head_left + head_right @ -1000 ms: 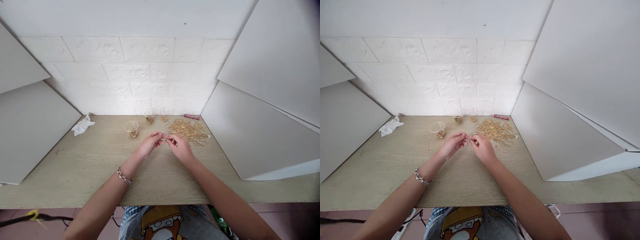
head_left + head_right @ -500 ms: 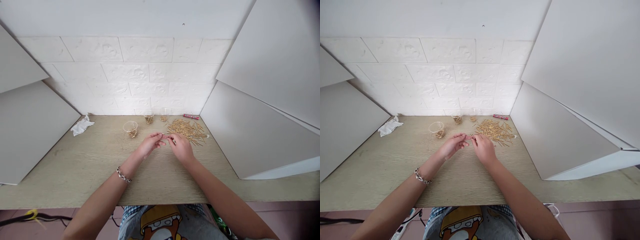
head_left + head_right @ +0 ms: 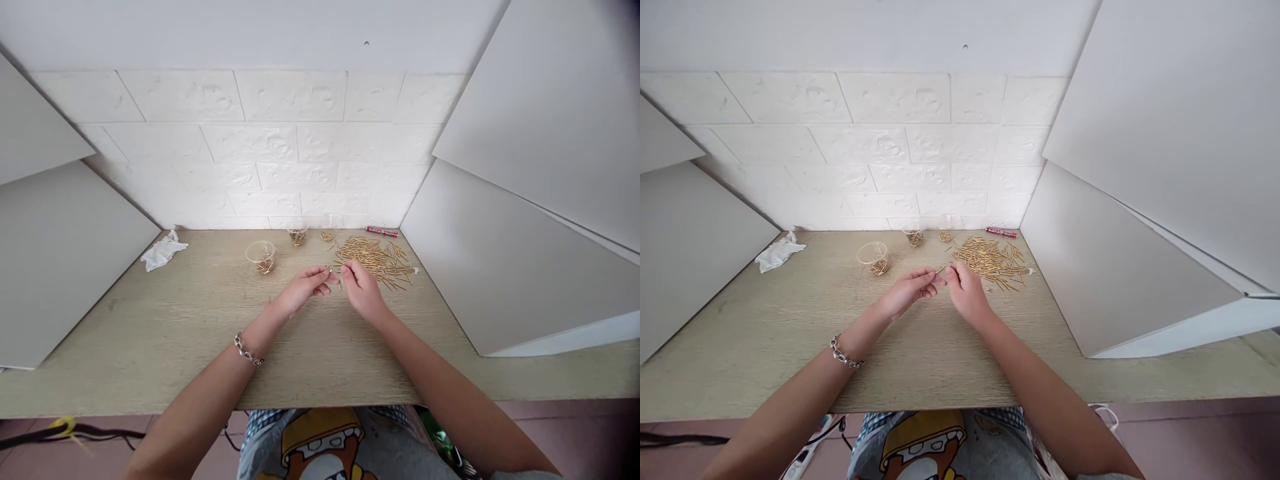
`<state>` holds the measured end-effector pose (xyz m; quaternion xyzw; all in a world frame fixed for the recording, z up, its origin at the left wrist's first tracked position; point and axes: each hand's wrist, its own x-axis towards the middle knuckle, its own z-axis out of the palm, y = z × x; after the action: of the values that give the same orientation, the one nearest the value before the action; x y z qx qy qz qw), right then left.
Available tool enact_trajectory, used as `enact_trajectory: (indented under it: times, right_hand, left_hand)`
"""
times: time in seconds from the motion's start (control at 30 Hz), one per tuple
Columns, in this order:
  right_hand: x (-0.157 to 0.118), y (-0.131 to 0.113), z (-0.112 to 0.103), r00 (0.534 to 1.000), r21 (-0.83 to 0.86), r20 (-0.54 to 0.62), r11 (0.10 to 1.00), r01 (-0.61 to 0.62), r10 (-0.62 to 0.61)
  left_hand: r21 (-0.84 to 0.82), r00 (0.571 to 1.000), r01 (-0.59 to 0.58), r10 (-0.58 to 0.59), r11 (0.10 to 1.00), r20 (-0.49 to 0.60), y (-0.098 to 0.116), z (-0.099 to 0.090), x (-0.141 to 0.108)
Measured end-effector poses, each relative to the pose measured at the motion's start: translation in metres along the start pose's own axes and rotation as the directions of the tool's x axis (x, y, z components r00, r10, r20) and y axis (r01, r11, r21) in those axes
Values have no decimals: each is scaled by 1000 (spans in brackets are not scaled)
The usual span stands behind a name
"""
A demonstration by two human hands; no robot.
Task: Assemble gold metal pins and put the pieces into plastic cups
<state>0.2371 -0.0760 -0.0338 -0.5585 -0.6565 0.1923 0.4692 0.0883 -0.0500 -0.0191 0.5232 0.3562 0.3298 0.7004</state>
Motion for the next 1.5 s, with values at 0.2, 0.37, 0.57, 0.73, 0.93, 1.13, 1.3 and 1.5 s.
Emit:
enact_trajectory:
  times: [0.2, 0.37, 0.57, 0.73, 0.93, 1.13, 1.3, 1.5]
  right_hand:
    - [2, 4, 4, 967, 355, 174, 905, -236, 184]
    - [2, 2, 2, 958, 431, 251, 870, -238, 138]
    - [1, 2, 0, 950, 474, 291, 846, -245, 112]
    - [1, 1, 0, 942, 472, 314, 842, -261, 116]
    - [2, 1, 0, 943, 480, 301, 832, -278, 141]
    - [2, 3, 0, 950, 460, 301, 859, -223, 85]
    - [1, 4, -1, 960, 362, 273, 918, -162, 62]
    - [-1, 3, 3, 980, 248, 181, 960, -128, 84]
  left_hand:
    - [84, 997, -10, 4, 996, 75, 2, 6, -3]
    - [102, 995, -38, 28, 994, 100, 4, 8, -4]
    - [124, 993, -57, 43, 991, 108, 4, 8, -4]
    - [145, 993, -63, 47, 987, 108, 4, 8, -4]
    - [157, 992, -79, 62, 985, 106, 4, 7, -4]
    - [192, 992, -89, 69, 977, 109, 5, 8, -4]
    - [303, 986, -163, 143, 939, 89, 2, 5, -1]
    - [529, 967, -231, 252, 816, 34, 2, 7, -2]
